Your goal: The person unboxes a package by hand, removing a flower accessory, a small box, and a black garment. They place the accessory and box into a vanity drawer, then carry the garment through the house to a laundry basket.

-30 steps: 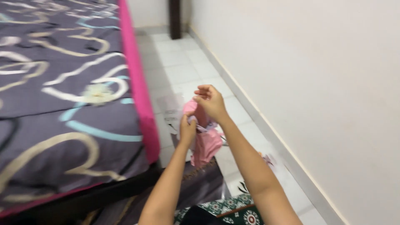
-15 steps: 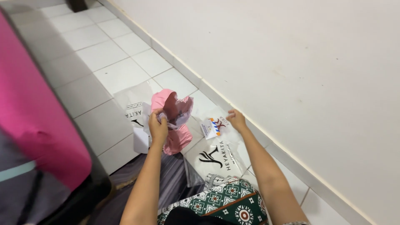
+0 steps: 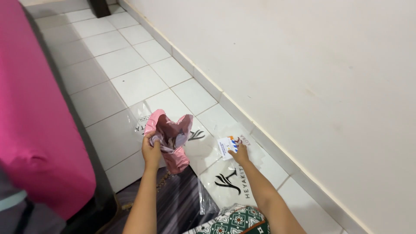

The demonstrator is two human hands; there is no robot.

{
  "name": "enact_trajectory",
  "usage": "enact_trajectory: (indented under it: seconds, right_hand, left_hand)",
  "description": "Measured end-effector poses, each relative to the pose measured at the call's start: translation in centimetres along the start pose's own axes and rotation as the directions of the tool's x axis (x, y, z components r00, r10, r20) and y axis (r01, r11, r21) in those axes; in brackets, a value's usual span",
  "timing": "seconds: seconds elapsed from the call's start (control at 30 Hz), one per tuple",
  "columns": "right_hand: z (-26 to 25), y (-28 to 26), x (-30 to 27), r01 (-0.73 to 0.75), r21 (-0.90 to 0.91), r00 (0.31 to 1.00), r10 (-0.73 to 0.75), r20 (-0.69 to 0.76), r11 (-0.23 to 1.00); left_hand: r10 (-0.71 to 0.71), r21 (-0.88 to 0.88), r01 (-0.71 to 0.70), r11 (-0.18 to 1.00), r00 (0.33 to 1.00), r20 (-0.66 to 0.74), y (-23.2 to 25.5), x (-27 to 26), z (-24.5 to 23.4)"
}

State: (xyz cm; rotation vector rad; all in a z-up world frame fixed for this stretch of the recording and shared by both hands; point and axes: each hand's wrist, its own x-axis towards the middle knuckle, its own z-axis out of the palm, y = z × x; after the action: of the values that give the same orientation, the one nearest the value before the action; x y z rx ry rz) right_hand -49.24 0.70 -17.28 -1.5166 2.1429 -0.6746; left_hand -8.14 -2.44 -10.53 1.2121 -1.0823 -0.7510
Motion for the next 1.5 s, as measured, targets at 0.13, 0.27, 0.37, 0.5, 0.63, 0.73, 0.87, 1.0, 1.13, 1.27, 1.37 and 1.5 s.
enact_trajectory:
  seconds: [0.13,0.27,0.37,0.5,0.63,0.73,0.87,1.0,1.13,1.27,1.37,1.5]
  right_hand:
    - [1.9,-0.9,-0.1,0.053,-0.110,0.999,-0.054,-0.006,0.993]
    - [3.0,-0.6,0.0,-0.147,-0.258,0.985,0.166,0.051,0.955]
    - [3.4,-0.6,1.2,-0.115,-0.133,0.993,0.112,-0.030,0.984]
    - [4.6,-2.8,2.8,-0.092,0.584,0.990,0.135,-0.030,0.807]
    - [7.1,-6.1,4.2,-0.280,0.692,0.960,0.208,0.189,0.665]
    - [9.1,-8.1,4.7,-0.242,0.287,0.959,0.184,0.216,0.927]
    - [11.5,-9.3,3.4,-0.113,-0.349,0.979,0.164,0.119,0.930]
    - [12.1,-9.5,3.2,-0.055,-0.218,0.998,0.052,-0.019,0.974]
    - [12.2,-9.4,3.2,-0.008,-0.191,0.992,0.031,0.120,0.981]
    - [11.2,-8.9,3.8,0.030,-0.203,0.992,-0.005,0.124,0.979]
    - [8.5,-7.0,4.9,-0.110,-0.250,0.994,0.110,-0.013,0.962]
    - [4.2,-3.0,4.3,-0.252,-0.149,0.952,0.217,-0.216,0.956]
  left_hand:
    - [-0.089,-0.062,0.085,0.994,0.994,-0.060,-1.2,1.2,-2.8]
    - [-0.076,-0.047,0.072,0.996,0.992,-0.098,-2.2,1.7,-5.1]
    - [-0.041,0.031,0.046,0.998,0.990,-0.137,-2.6,1.9,-6.5]
    - [-0.071,-0.010,0.070,0.997,0.980,-0.185,-2.8,1.8,-7.8]
    - [-0.051,0.064,0.068,0.996,0.970,-0.237,-3.0,1.8,-9.1]
    - [-0.034,0.063,0.052,0.997,0.965,-0.262,-3.1,1.7,-10.2]
    - [-0.091,-0.026,0.088,0.996,0.962,-0.259,-3.0,1.2,-11.3]
    - [-0.105,-0.008,0.106,0.994,0.963,-0.249,-2.9,0.5,-11.8]
    - [-0.145,-0.001,0.150,0.989,0.954,-0.261,-3.3,0.4,-11.8]
    - [-0.124,-0.085,0.105,0.991,0.960,-0.251,-3.7,0.9,-11.0]
    - [-0.099,-0.096,0.078,0.992,0.966,-0.240,-3.4,0.8,-9.8]
    - [-0.077,-0.072,0.065,0.995,0.979,-0.187,-2.3,0.1,-7.4]
